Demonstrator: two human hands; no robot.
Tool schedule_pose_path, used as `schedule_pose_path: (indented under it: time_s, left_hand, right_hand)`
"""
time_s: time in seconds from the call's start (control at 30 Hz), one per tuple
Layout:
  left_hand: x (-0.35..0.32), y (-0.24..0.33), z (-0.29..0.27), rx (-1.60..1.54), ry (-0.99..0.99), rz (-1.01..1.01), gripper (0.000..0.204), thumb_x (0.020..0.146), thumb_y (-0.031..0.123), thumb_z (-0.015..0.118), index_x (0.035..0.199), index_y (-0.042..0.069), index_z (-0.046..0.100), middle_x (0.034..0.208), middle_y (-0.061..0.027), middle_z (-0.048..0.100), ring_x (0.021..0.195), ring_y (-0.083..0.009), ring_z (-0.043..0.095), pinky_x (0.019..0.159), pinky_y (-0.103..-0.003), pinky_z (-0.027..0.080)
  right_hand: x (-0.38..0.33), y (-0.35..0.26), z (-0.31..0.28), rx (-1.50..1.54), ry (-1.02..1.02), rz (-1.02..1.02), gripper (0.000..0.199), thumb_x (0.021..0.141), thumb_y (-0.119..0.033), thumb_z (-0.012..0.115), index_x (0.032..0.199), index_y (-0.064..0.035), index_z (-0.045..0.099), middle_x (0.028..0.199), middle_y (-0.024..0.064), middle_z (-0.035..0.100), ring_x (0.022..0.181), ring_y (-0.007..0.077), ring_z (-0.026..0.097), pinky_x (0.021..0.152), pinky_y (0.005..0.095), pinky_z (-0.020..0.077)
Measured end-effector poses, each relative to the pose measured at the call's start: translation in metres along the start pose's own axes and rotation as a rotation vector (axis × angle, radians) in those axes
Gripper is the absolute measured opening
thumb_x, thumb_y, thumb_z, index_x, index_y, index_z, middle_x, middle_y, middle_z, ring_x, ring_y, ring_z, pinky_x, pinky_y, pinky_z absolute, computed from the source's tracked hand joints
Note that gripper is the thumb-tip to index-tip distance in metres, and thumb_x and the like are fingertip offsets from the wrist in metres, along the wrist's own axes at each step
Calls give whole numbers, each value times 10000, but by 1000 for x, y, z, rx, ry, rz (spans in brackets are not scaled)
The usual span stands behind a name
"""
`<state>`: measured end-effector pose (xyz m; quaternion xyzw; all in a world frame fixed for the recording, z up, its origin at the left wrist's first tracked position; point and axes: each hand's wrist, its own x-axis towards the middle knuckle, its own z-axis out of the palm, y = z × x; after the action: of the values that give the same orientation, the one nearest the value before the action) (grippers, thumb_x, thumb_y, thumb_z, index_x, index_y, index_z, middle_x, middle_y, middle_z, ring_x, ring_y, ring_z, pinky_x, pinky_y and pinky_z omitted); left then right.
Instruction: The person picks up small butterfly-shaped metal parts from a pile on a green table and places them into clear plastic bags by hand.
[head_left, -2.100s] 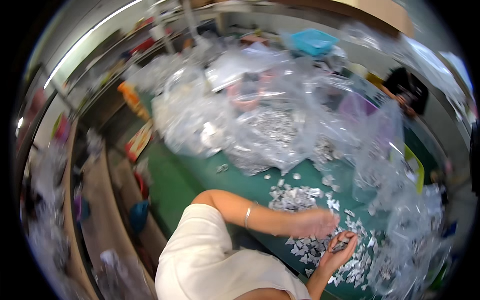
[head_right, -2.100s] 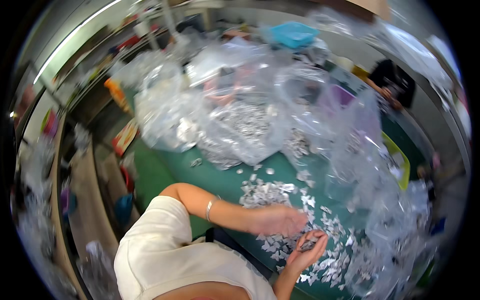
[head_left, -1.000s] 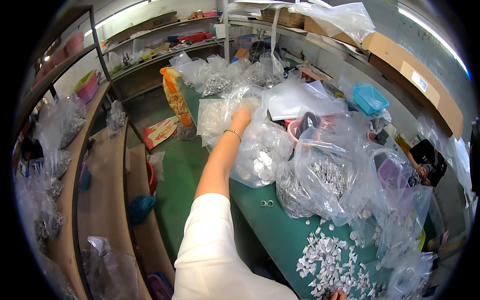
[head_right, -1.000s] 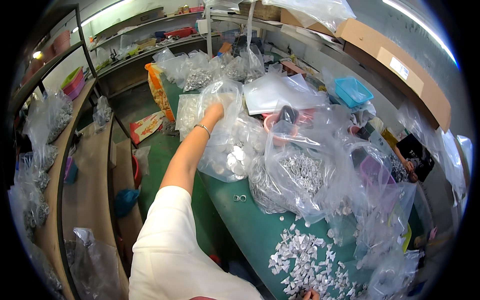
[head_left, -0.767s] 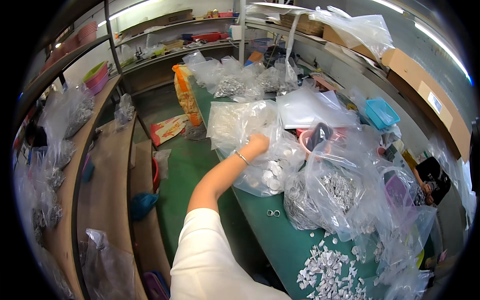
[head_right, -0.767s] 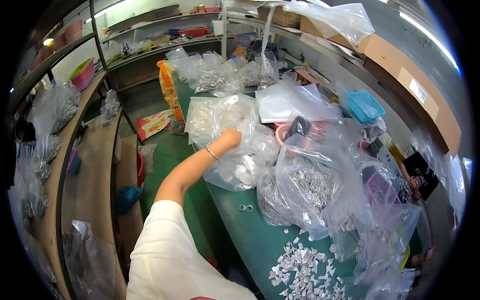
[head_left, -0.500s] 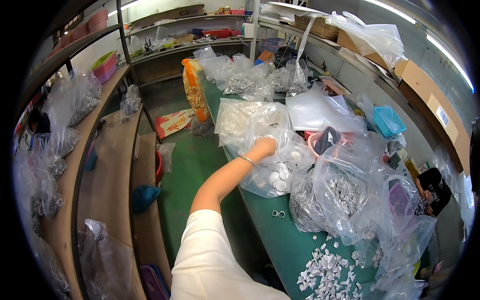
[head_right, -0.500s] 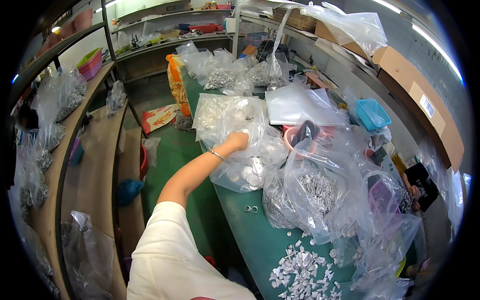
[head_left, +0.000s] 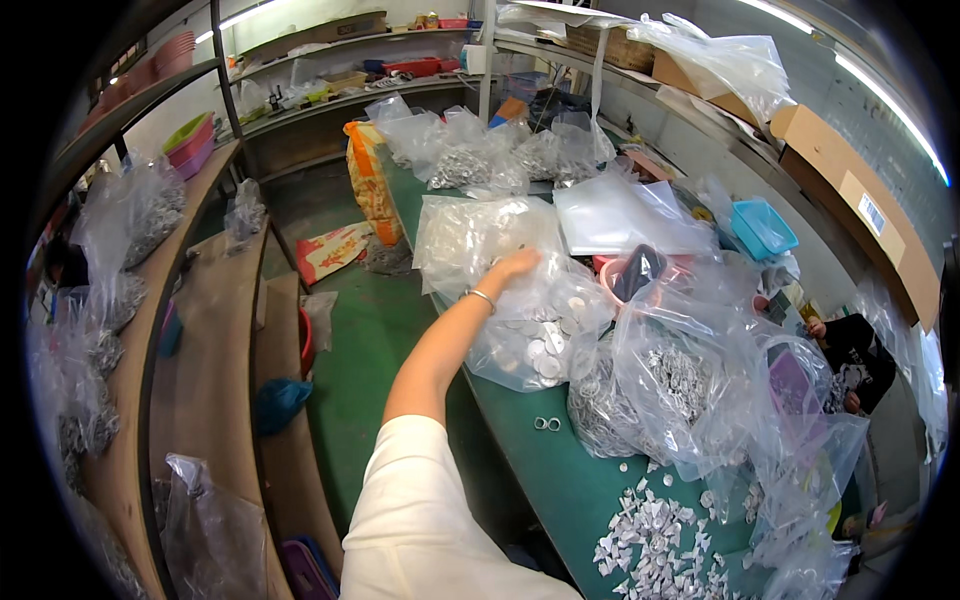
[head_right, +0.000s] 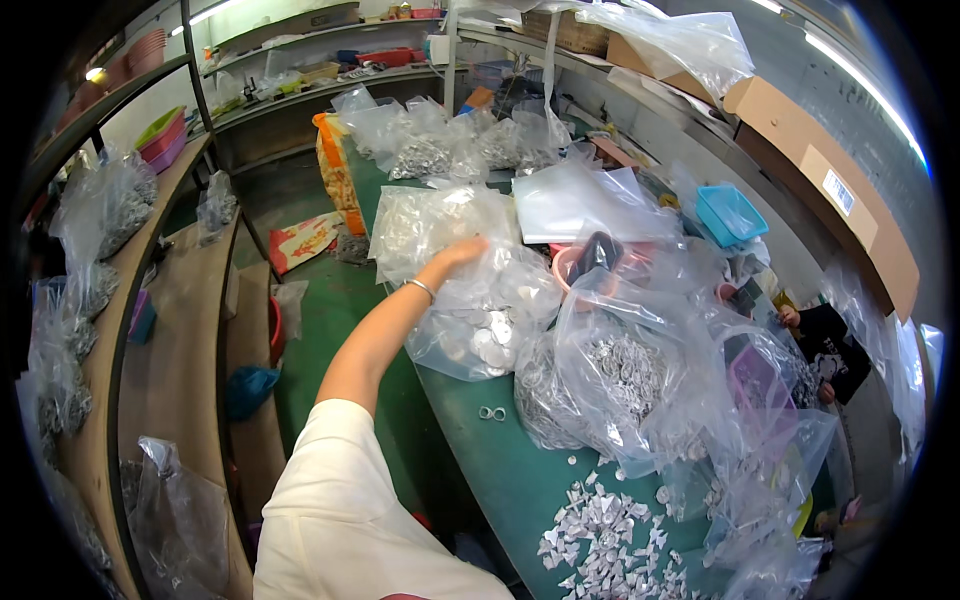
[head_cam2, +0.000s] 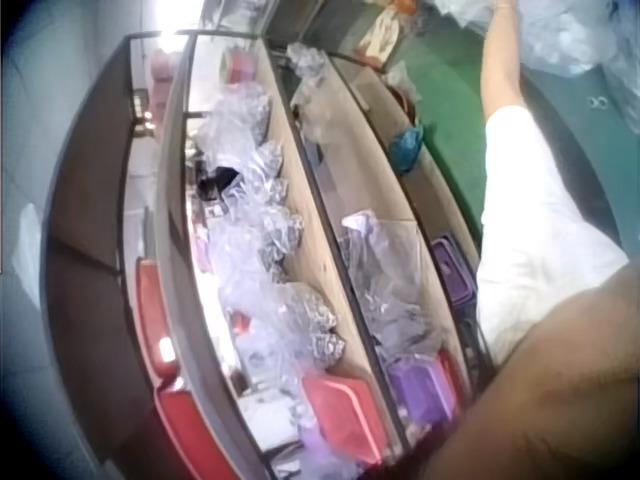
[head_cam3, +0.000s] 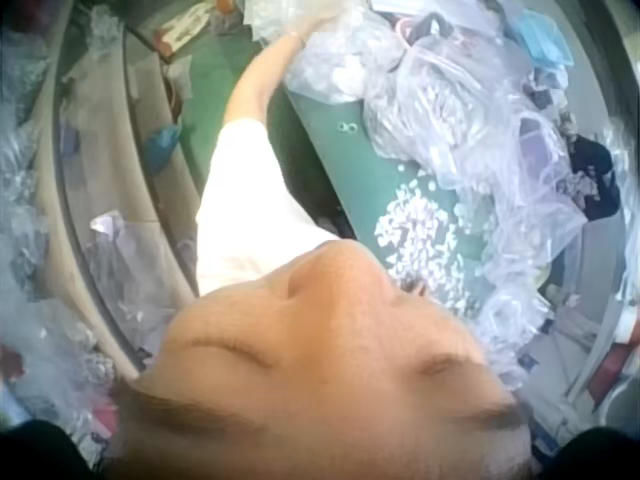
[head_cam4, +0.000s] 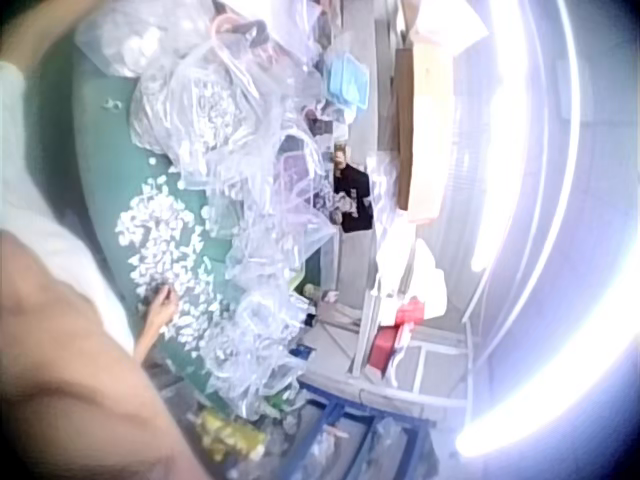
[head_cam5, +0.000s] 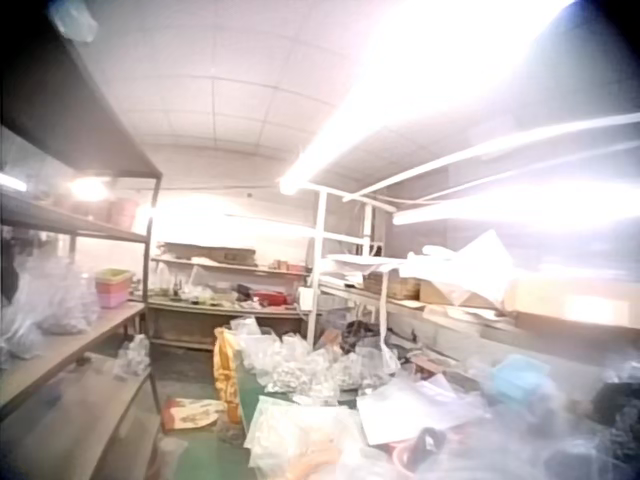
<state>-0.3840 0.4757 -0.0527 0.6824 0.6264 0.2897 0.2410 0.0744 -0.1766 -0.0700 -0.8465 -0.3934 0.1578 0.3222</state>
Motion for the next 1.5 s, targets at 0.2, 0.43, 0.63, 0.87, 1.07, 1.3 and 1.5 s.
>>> schedule_pose_path:
  time_s: [0.2, 0.43, 0.63, 0.87, 1.07, 1.3, 1.5]
  left_hand:
    - [-65, 59, 20, 206, -178, -23, 591, 830, 465, 428, 1099, -48, 545, 1135, -280, 526, 1073, -395, 508, 931, -428, 380]
    - [-114, 73, 4, 415, 120, 159, 174, 727, 120, 533, 761, -5, 648, 824, -206, 635, 781, -355, 630, 676, -421, 508]
    - [-183, 125, -7, 419, 128, 345, 115, 701, 87, 540, 704, 2, 617, 711, -196, 627, 717, -337, 634, 607, -417, 509]
    - [-180, 101, -11, 455, 220, 498, 101, 722, 97, 527, 756, 30, 595, 651, -164, 613, 664, -322, 619, 765, -412, 452]
    - [-151, 108, -6, 459, 241, 418, 108, 728, 69, 511, 804, 37, 582, 729, -156, 625, 712, -317, 617, 838, -448, 420]
    - [-5, 43, -73, 369, 540, 556, 179, 824, 72, 444, 926, -18, 560, 912, -207, 571, 871, -359, 536, 764, -443, 415]
    - [25, 46, -50, 580, 126, 585, 215, 799, 110, 498, 941, -17, 598, 867, -232, 610, 813, -408, 579, 721, -455, 456]
  right_hand:
    - [-3, 2, -2, -106, 28, -28, 295, 886, -204, 497, 970, 55, 610, 913, 194, 622, 818, 290, 583, 748, 350, 468]
    - [4, 8, 5, -181, 31, -113, 324, 886, -228, 488, 984, 54, 613, 957, 221, 619, 863, 342, 582, 788, 374, 459]
    - [2, 16, -2, -157, 6, -54, 326, 883, -238, 504, 1016, 44, 600, 957, 206, 614, 858, 322, 575, 790, 365, 455]
    - [5, 15, 1, -76, -32, -21, 305, 889, -229, 517, 1027, 35, 580, 917, 154, 612, 797, 261, 564, 739, 340, 467]
    - [1, 44, 11, 185, -23, 116, 289, 894, -221, 529, 1037, 28, 563, 882, 109, 610, 746, 208, 555, 695, 319, 476]
    - [-3, -22, 6, -12, 173, -73, 200, 867, -137, 515, 867, 42, 603, 712, 141, 588, 658, 243, 562, 624, 328, 431]
    - [-9, -32, -15, 18, 219, -33, 116, 839, -61, 528, 872, 28, 595, 738, 136, 595, 607, 221, 545, 577, 302, 424]
